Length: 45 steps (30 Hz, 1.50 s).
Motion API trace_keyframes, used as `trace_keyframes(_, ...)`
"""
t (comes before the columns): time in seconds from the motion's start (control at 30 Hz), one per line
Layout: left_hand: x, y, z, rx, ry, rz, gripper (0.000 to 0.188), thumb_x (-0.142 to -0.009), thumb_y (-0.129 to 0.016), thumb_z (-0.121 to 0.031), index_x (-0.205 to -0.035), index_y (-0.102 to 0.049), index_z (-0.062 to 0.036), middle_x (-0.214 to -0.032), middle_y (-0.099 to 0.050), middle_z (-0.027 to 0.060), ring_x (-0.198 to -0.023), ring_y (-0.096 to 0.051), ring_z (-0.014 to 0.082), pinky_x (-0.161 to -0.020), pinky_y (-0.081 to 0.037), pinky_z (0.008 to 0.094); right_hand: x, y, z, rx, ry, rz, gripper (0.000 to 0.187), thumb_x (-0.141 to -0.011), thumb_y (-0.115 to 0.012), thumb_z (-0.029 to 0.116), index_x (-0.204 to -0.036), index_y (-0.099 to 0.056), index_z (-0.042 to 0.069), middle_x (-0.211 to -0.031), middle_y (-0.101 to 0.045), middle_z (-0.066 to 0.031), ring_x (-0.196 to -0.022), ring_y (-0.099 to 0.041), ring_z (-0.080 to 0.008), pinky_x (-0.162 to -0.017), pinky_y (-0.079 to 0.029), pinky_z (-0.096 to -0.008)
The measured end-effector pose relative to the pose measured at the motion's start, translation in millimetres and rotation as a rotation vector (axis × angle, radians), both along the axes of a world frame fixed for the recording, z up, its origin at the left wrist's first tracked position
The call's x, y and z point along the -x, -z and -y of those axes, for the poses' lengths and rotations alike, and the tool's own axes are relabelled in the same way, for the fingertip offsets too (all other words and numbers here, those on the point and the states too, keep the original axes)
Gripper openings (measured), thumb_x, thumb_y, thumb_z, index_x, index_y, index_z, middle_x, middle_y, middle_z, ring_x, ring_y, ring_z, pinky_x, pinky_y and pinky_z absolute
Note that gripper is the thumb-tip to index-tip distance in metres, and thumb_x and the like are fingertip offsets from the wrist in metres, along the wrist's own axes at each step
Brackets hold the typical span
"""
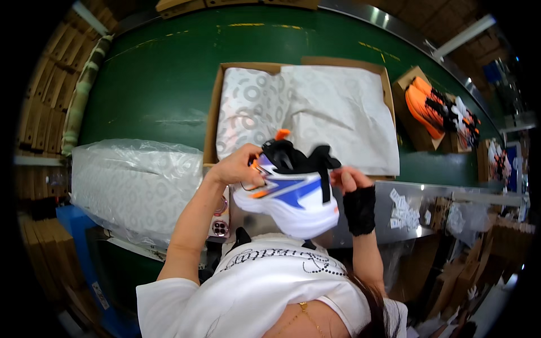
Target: The person places shoes into cardboard boxes, wraps them in tissue paper, and closes the lids before setting the boxes on a conveyor belt.
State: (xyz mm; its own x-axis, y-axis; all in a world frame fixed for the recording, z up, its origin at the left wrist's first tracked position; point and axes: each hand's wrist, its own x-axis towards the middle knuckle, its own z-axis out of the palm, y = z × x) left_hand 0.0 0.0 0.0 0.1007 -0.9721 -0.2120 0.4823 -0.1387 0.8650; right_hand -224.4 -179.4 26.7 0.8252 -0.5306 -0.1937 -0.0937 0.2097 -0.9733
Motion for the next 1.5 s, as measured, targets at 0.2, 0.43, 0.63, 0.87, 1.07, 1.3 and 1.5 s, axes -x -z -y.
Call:
trace_keyframes(0.2,23,-25,25,0.015,0.298,0.049,0.047,-0.051,-0.082,-0.023,-0.084,-0.059,0.0022,-0.074,-0.056,-0.0016,-0.069,-0.047,0.0049,-0.060,-0.039,0.0201,-48,-59,-2,0.137,-0.302,-0.046,0.014,-0.078,-0.061,0.009,-0.087,-0.060,-0.002,-0.083,-0.061,-0.0048,-0.073,-0.057,-0.0099,-0.070,-0.046,-0.0220)
trace_keyframes(0.43,32,-12,-2,0.069,0.271,0.123,0.055,-0.047,-0.084,-0.029,-0.085,-0.061,0.0021,-0.090,-0.059,0.0034,-0.083,-0.053,0.0121,-0.072,-0.042,0.0259,-56,-65,-16,-0.069,-0.343,-0.163,0.015,-0.079,-0.061,0.013,-0.082,-0.062,-0.001,-0.071,-0.060,-0.0017,-0.067,-0.054,-0.0064,-0.063,-0.045,-0.0210)
trace_keyframes(0.63,24,-4,-6,0.044,-0.005,0.055,0.042,-0.050,-0.078,-0.012,-0.085,-0.057,0.0001,-0.073,-0.056,-0.0013,-0.064,-0.049,0.0053,-0.057,-0.040,0.0200,-60,-40,-14,-0.185,-0.127,-0.147,0.024,-0.085,-0.052,0.021,-0.084,-0.060,-0.001,-0.075,-0.061,-0.0026,-0.069,-0.053,-0.0076,-0.065,-0.044,-0.0219)
trace_keyframes(0.87,-34,60,61,-0.144,-0.805,-0.449,0.059,-0.080,-0.055,-0.046,-0.112,-0.046,0.0025,-0.104,-0.057,0.0114,-0.089,-0.058,0.0196,-0.077,-0.049,0.0334,10,31,-26,-0.220,-0.324,-0.393,0.031,-0.084,-0.055,0.022,-0.105,-0.054,-0.002,-0.095,-0.061,-0.0110,-0.080,-0.057,-0.0136,-0.066,-0.046,-0.0236)
trace_keyframes(1.07,3,93,112,-0.507,-0.415,-0.321,0.054,-0.086,-0.047,-0.044,-0.115,-0.043,0.0004,-0.109,-0.053,0.0139,-0.096,-0.054,0.0261,-0.082,-0.044,0.0416,1,70,-9,-0.565,0.353,-0.174,0.032,-0.077,-0.064,0.020,-0.102,-0.051,0.005,-0.096,-0.056,-0.0075,-0.085,-0.055,-0.0234,-0.069,-0.046,-0.0431)
trace_keyframes(1.3,-8,47,53,-0.204,-0.930,0.030,0.042,-0.088,-0.043,-0.037,-0.103,-0.054,-0.0003,-0.093,-0.059,0.0109,-0.090,-0.054,0.0171,-0.075,-0.044,0.0322,-28,61,1,0.989,0.239,-0.224,0.052,-0.061,-0.059,0.000,-0.112,-0.049,0.006,-0.115,-0.048,-0.0122,-0.101,-0.047,-0.0255,-0.079,-0.037,-0.0364)
trace_keyframes(1.5,-21,113,25,-0.352,-0.817,0.775,0.049,-0.086,-0.042,-0.041,-0.105,-0.052,0.0029,-0.096,-0.056,0.0205,-0.093,-0.049,0.0213,-0.076,-0.038,0.0325,-38,99,-10,1.671,0.004,-0.431,0.060,-0.068,-0.046,-0.005,-0.120,-0.046,0.025,-0.130,-0.035,-0.0134,-0.116,-0.032,-0.0357,-0.083,-0.029,-0.0476)
